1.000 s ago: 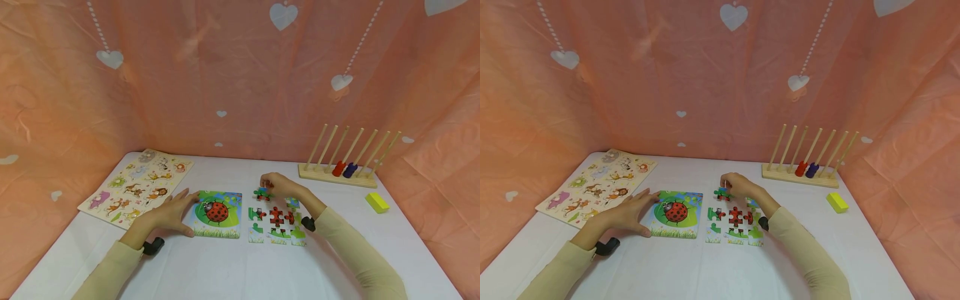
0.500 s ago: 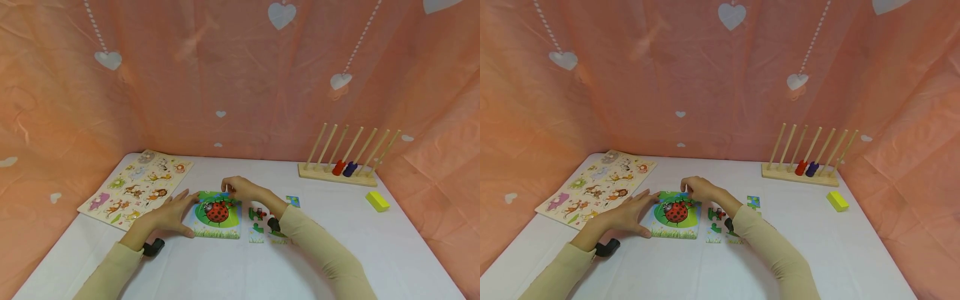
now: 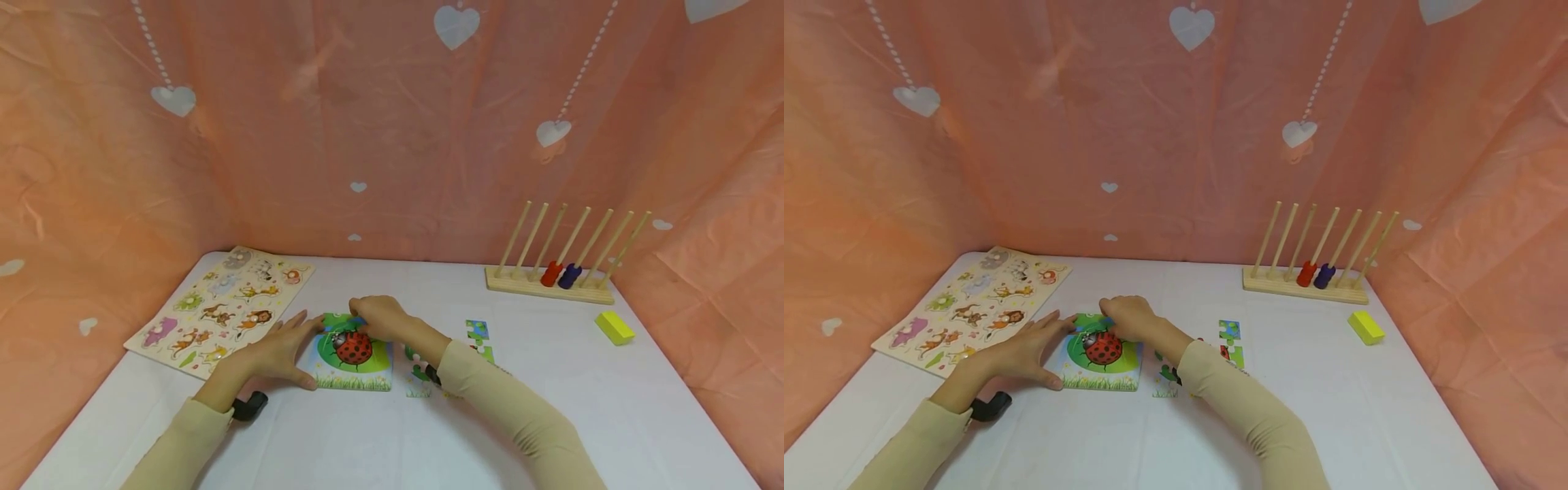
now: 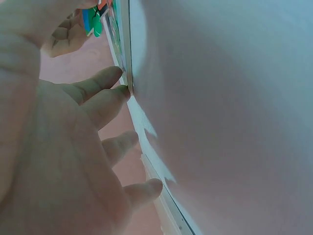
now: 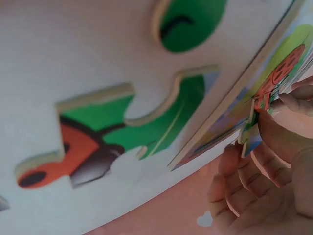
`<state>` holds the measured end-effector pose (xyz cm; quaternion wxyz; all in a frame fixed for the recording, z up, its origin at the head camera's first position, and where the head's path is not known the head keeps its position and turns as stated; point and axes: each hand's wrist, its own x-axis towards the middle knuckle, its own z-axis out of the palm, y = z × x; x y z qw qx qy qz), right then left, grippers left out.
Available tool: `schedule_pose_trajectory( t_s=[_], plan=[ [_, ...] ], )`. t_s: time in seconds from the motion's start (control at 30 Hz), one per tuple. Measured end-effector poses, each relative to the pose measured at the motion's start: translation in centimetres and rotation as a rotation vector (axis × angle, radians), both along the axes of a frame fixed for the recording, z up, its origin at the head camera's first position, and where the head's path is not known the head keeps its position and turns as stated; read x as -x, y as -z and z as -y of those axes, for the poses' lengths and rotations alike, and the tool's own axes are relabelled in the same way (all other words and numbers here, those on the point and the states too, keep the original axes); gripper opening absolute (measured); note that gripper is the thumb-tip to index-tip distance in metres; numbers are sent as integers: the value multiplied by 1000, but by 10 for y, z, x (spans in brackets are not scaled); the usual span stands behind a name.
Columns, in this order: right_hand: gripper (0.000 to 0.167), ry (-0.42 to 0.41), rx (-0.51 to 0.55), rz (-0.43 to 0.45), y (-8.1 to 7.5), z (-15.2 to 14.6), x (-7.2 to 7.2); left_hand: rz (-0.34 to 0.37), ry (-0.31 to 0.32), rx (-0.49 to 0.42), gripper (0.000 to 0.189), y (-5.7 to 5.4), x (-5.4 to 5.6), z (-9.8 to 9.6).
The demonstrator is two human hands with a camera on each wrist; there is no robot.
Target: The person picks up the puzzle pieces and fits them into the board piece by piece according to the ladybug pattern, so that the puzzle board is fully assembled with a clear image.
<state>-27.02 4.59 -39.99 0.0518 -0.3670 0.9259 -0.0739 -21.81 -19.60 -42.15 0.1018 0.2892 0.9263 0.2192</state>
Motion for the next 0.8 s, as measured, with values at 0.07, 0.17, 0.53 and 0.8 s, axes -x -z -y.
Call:
schedule_pose_trajectory(
  t_s=[0.07, 0.17, 0.53, 0.8],
  plan=[
    [24, 6, -21, -19, 0, 2, -1, -6, 3, -1, 116, 0, -1, 0],
    [24, 15, -49, -34, -1, 4, -1, -9, 3, -2, 117, 0, 0, 0],
    [26, 42, -104, -66, 1, 12, -5, -6, 3, -3, 116, 2, -1, 2],
    [25, 96, -149, -47, 0, 17, -7, -3, 2, -2, 116, 1, -1, 1]
  ],
)
